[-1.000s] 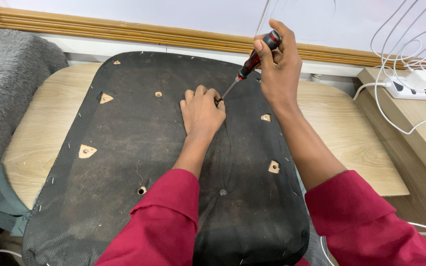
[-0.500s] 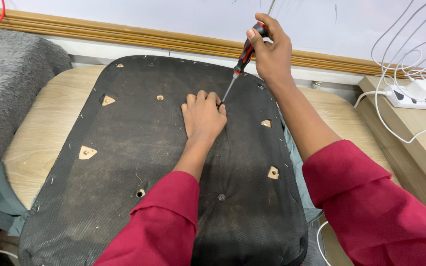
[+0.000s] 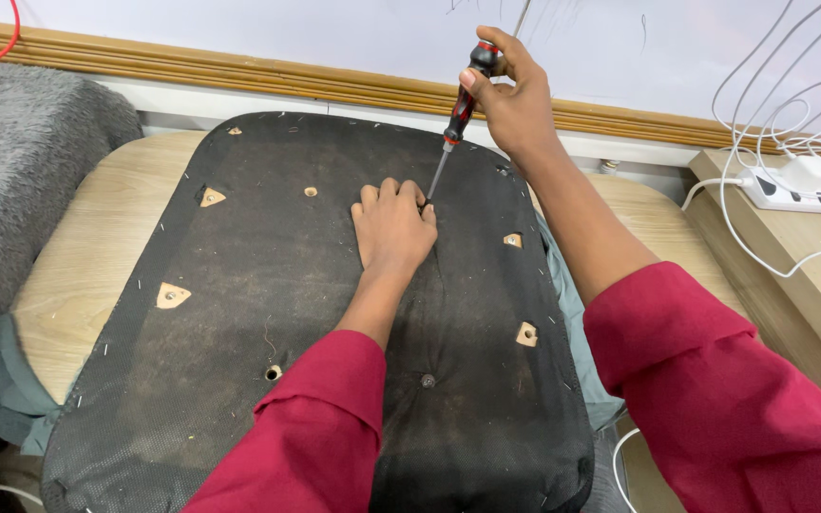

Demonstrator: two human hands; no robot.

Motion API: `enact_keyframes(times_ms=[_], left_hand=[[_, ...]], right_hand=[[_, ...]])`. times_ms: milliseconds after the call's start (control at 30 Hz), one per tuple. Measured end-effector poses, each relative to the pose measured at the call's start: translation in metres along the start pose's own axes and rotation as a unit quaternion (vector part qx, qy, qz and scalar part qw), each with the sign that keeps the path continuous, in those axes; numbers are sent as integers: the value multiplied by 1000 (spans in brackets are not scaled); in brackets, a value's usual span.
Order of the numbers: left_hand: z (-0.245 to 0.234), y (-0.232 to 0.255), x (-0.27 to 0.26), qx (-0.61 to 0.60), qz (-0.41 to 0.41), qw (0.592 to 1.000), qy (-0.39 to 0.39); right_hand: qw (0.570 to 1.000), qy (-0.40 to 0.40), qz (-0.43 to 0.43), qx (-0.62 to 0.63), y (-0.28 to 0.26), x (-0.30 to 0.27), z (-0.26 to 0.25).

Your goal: The person uses a screwdriver to remove screws from the underside of a black upholstered chair seat. They unscrew multiple fasteners one by one and place them on the seat surface.

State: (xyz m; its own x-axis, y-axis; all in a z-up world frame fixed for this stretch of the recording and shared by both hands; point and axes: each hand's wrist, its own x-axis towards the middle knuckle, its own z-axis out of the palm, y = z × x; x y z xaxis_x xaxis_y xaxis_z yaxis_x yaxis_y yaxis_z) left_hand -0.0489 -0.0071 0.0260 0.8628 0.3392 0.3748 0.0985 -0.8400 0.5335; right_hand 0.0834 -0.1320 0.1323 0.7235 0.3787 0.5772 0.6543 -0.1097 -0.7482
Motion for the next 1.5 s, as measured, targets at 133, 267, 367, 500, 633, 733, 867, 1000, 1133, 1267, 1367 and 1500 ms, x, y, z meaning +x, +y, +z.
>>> enact_keyframes(times_ms=[133, 267, 367, 500, 633, 733, 867, 1000, 1133, 1267, 1367, 1500], left_hand=[[2, 0, 0, -7, 8, 1000, 13], [2, -1, -1, -2, 11, 1000, 19], [4, -2, -1, -4, 11, 1000, 17], [3, -1, 0, 0, 14, 1000, 8], [3, -1, 1, 8, 8, 1000, -13], [2, 0, 1, 8, 11, 1000, -7], [1, -1, -1, 4, 12, 1000, 6], [3, -2, -1, -1, 13, 1000, 8], [4, -3, 0, -6, 13, 1000, 8], [5, -2, 0, -2, 14, 1000, 11], [5, -2, 0, -6, 19, 1000, 17], [4, -3, -1, -2, 18, 1000, 11]], right_hand=[[999, -18, 27, 12, -1, 0, -9], [999, -19, 26, 17, -1, 1, -12], [998, -27, 15, 45, 0, -2, -17], [994, -52, 23, 90, -6, -11, -23], [991, -109, 16, 74, -18, -11, -24], [987, -134, 25, 90, -25, -6, -16], [996, -92, -17, -5, -25, -6, 5], [999, -39, -17, -30, -15, -5, 11], [998, -64, -9, 27, -7, 0, 4], [994, -71, 29, 79, -8, 1, -3], [992, -79, 41, 92, -12, -3, -9], [990, -87, 49, 103, -17, -6, -17]])
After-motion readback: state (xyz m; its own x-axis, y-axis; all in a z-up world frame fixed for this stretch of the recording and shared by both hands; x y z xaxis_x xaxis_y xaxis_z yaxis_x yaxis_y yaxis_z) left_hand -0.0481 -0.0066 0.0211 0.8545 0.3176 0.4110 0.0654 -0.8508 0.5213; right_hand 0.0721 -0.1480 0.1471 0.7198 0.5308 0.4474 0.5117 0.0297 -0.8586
